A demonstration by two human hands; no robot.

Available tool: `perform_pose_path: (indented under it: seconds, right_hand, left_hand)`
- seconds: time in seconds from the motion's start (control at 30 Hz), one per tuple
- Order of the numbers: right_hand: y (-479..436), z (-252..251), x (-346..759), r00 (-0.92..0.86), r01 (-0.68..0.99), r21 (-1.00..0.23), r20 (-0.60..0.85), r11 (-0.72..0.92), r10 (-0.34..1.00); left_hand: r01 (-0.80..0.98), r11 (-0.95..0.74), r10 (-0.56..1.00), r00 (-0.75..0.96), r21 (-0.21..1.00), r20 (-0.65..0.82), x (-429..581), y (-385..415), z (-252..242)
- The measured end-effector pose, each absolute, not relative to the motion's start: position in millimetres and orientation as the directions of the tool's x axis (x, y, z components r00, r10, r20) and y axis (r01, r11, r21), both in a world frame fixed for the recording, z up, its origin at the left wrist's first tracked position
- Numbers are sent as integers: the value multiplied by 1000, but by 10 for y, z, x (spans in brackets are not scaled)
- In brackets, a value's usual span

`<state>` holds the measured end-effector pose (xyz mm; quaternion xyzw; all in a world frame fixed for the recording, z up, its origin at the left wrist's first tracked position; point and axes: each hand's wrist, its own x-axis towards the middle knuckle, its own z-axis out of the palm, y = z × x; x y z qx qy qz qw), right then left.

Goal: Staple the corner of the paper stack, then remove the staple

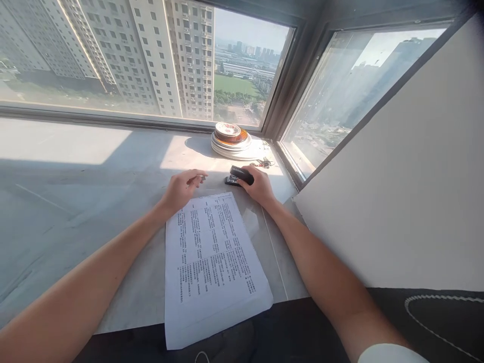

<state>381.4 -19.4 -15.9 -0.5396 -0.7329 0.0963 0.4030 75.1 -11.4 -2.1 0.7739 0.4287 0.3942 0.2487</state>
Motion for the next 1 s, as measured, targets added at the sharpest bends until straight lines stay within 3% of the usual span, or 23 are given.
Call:
perform_pose_path:
  seconds: [0.1,0.27,0.43,0.53,0.73,1.0]
  right_hand:
    - [-210,-143,3769,-142,707,-565,475,425,868]
    - [-235,-104,3725,-180,701,-568,444,431,878]
    - [-239,-103,3726,-175,720,-551,445,422,878]
    - [-238,-113,3736,-177,719,-547,451,428,875]
    - [-244,-111,3756,-157,714,-547,483,437,861]
    - [-292,-69,3758,-28,781,-547,452,302,892]
  left_hand:
    - [373,-505,851,364,778,377,803,-168,-15]
    - [393,-497,860,344,774,377,811,-169,-6]
    - [546,-549,827,244,633,506,696,-119,42]
    - [688,-486,815,136,538,563,509,-20,75]
    - [847,-224,902,-7,481,432,210,184,25]
    - [813,-316,905,102,490,414,292,246,-116]
